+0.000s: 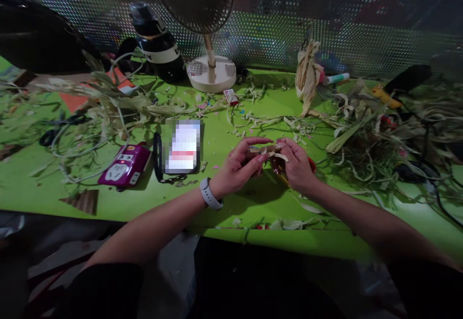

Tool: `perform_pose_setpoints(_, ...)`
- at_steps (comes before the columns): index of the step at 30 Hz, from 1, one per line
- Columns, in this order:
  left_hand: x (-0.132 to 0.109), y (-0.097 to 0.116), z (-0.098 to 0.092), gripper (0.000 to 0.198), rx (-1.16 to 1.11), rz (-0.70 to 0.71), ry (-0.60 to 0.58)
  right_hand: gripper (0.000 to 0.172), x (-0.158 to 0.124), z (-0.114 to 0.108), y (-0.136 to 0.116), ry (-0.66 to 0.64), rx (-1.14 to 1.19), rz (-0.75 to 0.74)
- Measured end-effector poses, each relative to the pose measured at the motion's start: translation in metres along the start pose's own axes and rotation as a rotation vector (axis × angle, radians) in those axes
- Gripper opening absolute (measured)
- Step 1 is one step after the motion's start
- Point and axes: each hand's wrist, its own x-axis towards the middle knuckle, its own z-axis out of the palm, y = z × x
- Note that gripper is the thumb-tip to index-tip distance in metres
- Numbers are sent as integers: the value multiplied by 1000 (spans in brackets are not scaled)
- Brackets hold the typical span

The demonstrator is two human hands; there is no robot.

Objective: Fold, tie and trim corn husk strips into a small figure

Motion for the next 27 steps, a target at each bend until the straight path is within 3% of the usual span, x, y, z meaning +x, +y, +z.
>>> perform_pose_setpoints(7,6,1,-6,40,54,-5,-24,37,2,-4,-7,-102,-14,-36)
perform_pose_setpoints(11,7,-3,-4,36,89,11,50,39,0,-2,-6,-83,-80,-87)
perform_pose_setpoints(15,6,-5,-4,30,139,62,107,40,0,-1,-4,-108,-40,-39)
perform_pose_setpoints(22,7,2,-14,43,46,40,-38,40,4,-5,-8,-4,-71,-94)
perform_pose_setpoints(27,7,-2,-11,31,343,135,72,37,3,-1,-5,-53,13,-35)
